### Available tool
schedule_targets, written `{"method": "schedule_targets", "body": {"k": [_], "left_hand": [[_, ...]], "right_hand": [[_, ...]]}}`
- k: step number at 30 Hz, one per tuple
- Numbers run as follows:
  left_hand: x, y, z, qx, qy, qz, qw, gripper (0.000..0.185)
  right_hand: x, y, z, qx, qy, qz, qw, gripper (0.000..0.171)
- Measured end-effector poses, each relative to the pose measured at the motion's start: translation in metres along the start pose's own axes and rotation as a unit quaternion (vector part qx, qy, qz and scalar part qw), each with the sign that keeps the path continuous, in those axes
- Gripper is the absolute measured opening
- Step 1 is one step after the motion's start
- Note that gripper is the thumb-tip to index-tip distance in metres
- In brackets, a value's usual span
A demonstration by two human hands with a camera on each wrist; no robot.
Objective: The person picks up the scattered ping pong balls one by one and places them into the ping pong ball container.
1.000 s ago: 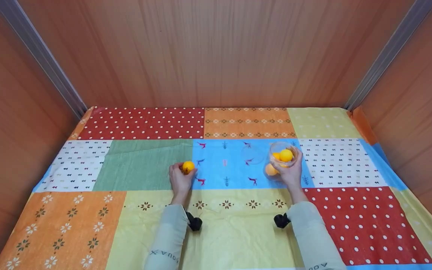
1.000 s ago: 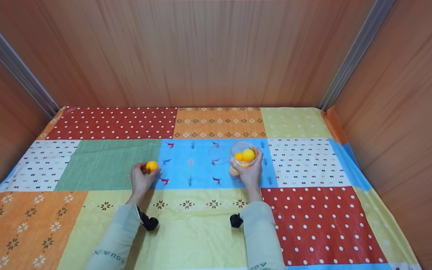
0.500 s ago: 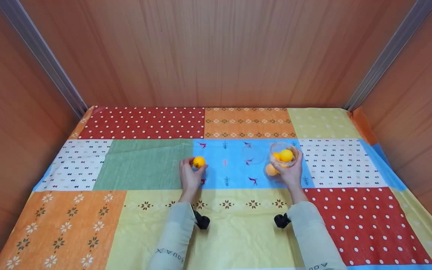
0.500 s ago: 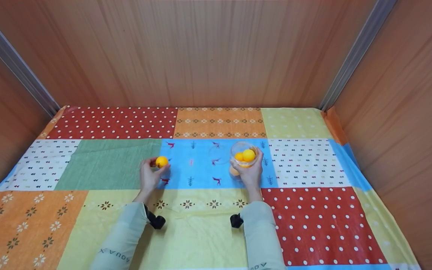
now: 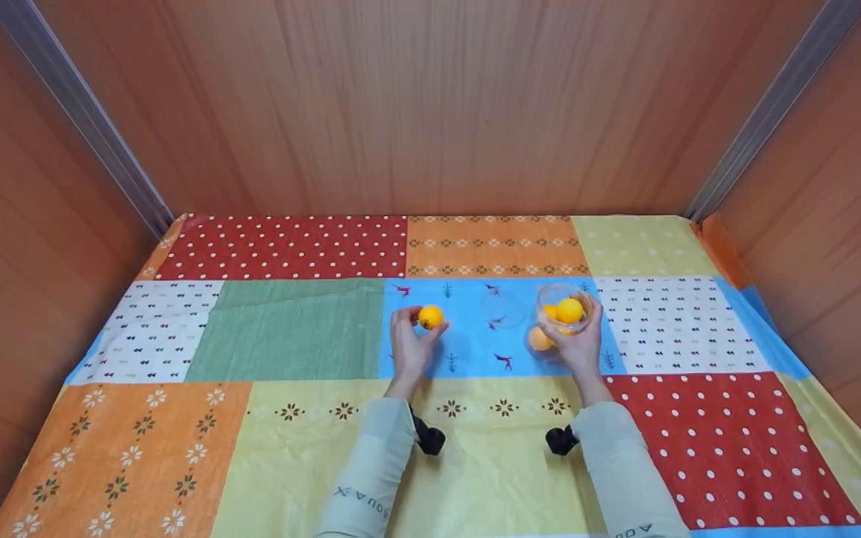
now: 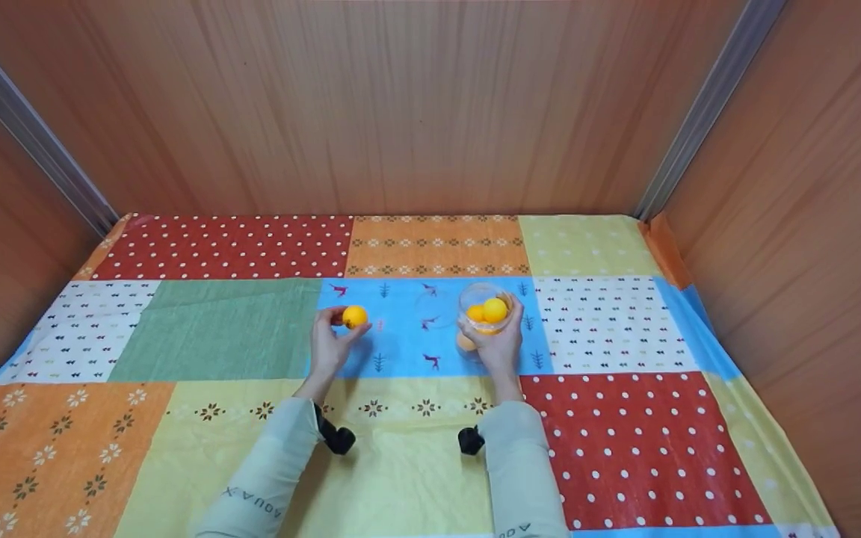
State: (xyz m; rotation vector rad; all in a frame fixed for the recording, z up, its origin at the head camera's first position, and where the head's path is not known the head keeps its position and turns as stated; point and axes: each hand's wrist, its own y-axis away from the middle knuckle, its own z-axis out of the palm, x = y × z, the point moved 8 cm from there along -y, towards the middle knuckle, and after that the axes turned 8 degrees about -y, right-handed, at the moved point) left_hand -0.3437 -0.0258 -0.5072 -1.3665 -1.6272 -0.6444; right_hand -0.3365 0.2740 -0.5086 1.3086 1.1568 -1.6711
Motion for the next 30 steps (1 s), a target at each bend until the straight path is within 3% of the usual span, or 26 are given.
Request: {"method": "schedule_targets", "body": {"k": [20, 27, 30], "left_hand": [[0.070, 0.020, 0.054, -0.054, 0.032, 0.061, 0.9962, 0.043], [0.101, 0.031, 0.067, -0.051, 0.035, 0.115, 0.9915, 0.043], [0.114, 0.034, 0.071, -0.053, 0.032, 0.132, 0.9893, 0.041]], "right_hand": [[0.003, 0.000, -0.002, 0.005, 0.017, 0.041, 0.999, 0.078], [0.000, 0.000, 0.000, 0.007, 0.004, -0.005, 1.000, 0.079], [0.003, -0.001, 0.000, 0.008, 0.015, -0.001, 1.000, 0.080]]}}
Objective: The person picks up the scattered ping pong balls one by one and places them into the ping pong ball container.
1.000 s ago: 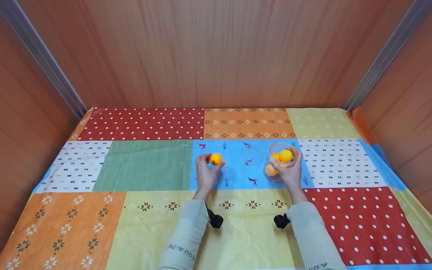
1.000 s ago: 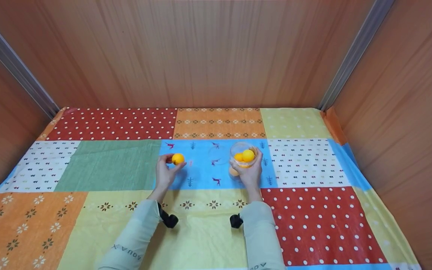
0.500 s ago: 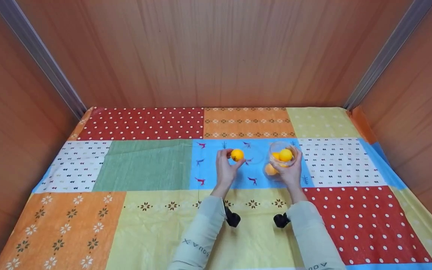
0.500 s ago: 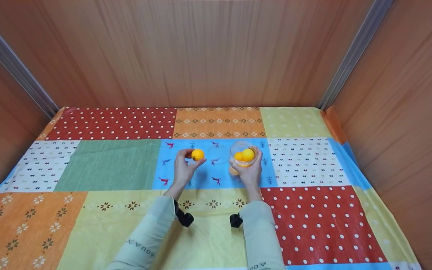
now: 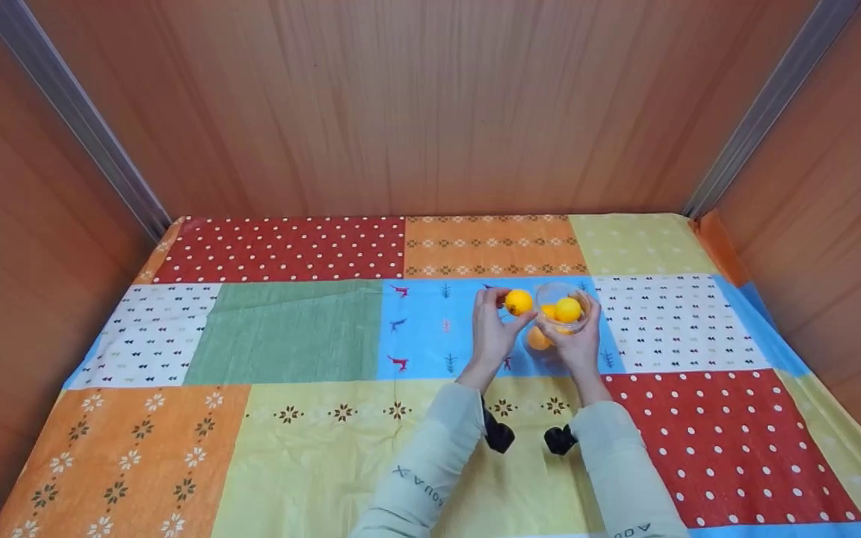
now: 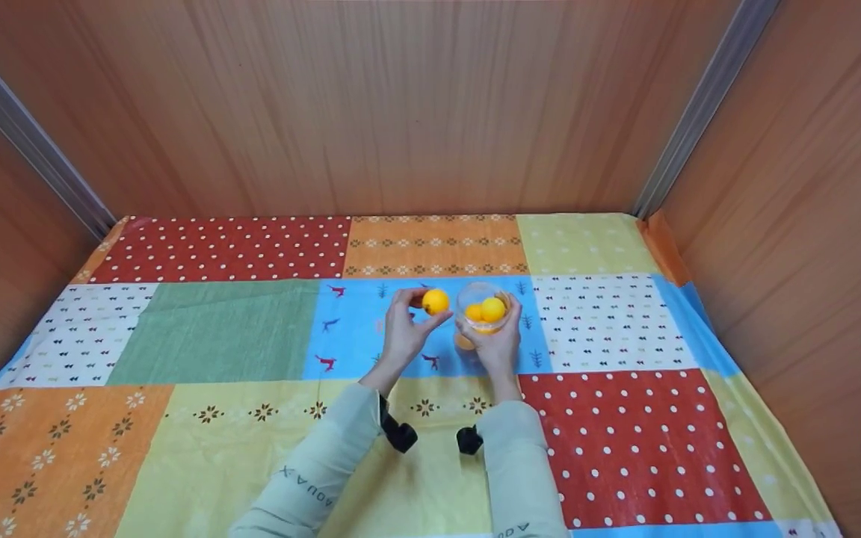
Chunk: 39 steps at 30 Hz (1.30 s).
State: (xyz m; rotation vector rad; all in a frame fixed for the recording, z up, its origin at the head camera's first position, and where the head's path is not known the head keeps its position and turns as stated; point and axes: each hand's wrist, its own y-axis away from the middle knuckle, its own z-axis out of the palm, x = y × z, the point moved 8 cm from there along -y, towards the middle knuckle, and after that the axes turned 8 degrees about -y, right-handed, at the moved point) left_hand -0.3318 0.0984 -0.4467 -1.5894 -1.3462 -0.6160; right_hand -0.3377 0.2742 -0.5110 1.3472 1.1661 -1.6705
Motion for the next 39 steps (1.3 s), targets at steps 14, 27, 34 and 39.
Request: {"method": "schedule_targets", "body": {"k": [14, 27, 34, 39], "left_hand": [[0.032, -0.006, 0.026, -0.047, -0.011, -0.005, 0.9988, 0.040], [0.035, -0.012, 0.023, -0.039, -0.055, 0.003, 0.9978, 0.044], [0.029, -0.013, 0.015, -0.034, -0.062, 0.006, 0.9975, 0.043], [0.024, -0.013, 0.005, -0.024, -0.047, 0.015, 0.9985, 0.041]], "right_hand": [[0.002, 0.001, -0.001, -0.011, 0.040, 0.058, 0.997, 0.076], [-0.001, 0.000, 0.000, -0.010, 0.041, 0.035, 0.998, 0.075], [-0.001, 0.001, 0.000, -0.006, 0.037, 0.040, 0.998, 0.077], [0.002, 0.001, -0.001, -0.004, 0.034, 0.051, 0.998, 0.079]]}}
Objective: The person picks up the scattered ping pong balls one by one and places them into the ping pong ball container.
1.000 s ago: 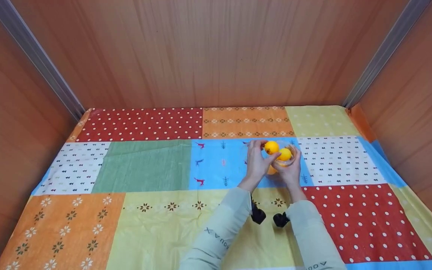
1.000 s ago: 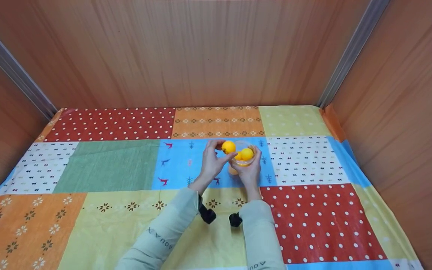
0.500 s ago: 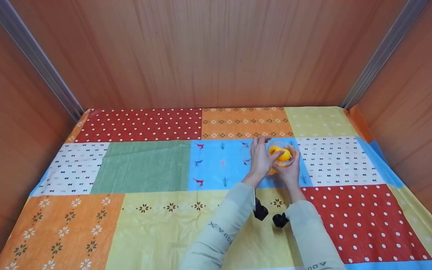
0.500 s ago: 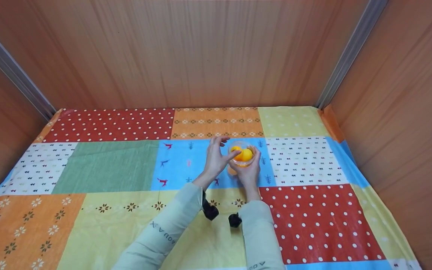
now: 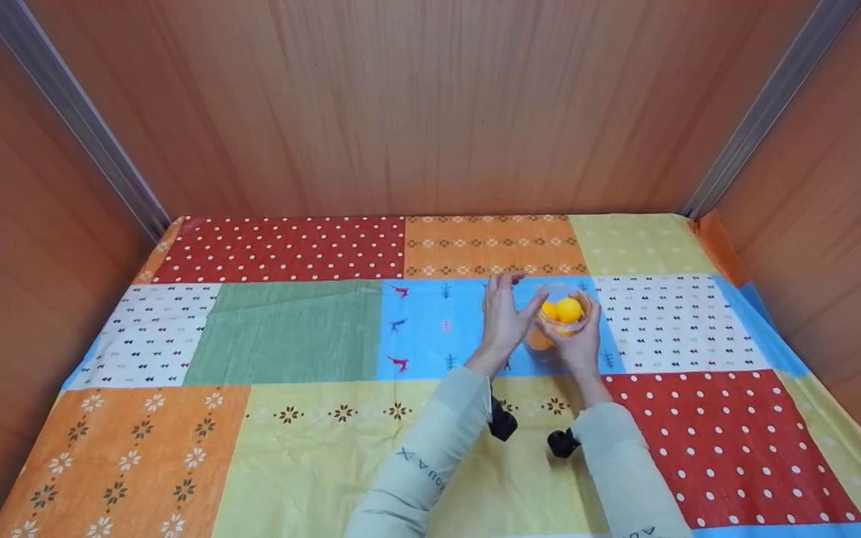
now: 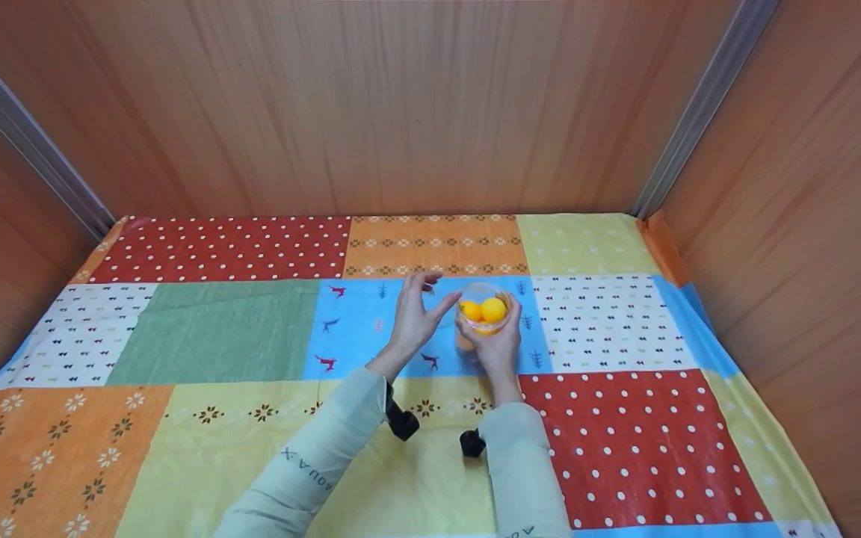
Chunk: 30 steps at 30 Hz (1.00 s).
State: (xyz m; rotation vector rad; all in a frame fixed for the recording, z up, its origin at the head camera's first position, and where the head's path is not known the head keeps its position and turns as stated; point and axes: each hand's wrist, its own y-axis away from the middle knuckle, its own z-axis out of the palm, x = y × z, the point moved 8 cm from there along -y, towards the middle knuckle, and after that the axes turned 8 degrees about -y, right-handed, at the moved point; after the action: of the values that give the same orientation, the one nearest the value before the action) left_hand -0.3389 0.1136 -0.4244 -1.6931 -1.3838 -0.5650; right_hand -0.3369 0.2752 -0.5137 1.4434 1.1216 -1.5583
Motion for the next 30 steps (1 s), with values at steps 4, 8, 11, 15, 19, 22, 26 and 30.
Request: {"method": "schedule_targets", "body": {"k": [4, 8, 11, 15, 19, 22, 26, 30], "left_hand": [[-0.006, 0.000, -0.009, 0.009, 0.001, 0.014, 0.9999, 0.040], [-0.015, 0.001, -0.020, 0.015, 0.000, 0.031, 0.9994, 0.042], [-0.026, 0.003, -0.027, 0.013, -0.010, 0.041, 0.9990, 0.045], [-0.044, 0.004, -0.037, -0.003, -0.032, 0.043, 0.9986, 0.051], [-0.063, 0.005, -0.050, -0.017, -0.057, 0.041, 0.9973, 0.057], [-0.076, 0.006, -0.061, -0.021, -0.084, 0.040, 0.9954, 0.059], [-0.093, 0.007, -0.077, -0.028, -0.115, 0.033, 0.9925, 0.060], [-0.102, 0.007, -0.091, -0.031, -0.134, 0.033, 0.9899, 0.062]], "right_hand": [[0.001, 0.001, -0.002, 0.002, 0.006, -0.007, 1.000, 0.081], [-0.002, 0.002, -0.005, -0.004, 0.021, -0.027, 0.999, 0.084], [-0.003, 0.003, -0.006, -0.015, 0.032, -0.036, 0.999, 0.087], [-0.005, 0.004, -0.007, -0.027, 0.036, -0.037, 0.998, 0.091], [-0.008, 0.004, -0.005, -0.045, 0.039, -0.033, 0.998, 0.094], [-0.010, 0.005, -0.006, -0.060, 0.063, -0.021, 0.996, 0.097], [-0.018, 0.006, -0.012, -0.065, 0.125, -0.029, 0.990, 0.102], [-0.032, 0.007, -0.018, -0.074, 0.180, -0.062, 0.979, 0.100]]}}
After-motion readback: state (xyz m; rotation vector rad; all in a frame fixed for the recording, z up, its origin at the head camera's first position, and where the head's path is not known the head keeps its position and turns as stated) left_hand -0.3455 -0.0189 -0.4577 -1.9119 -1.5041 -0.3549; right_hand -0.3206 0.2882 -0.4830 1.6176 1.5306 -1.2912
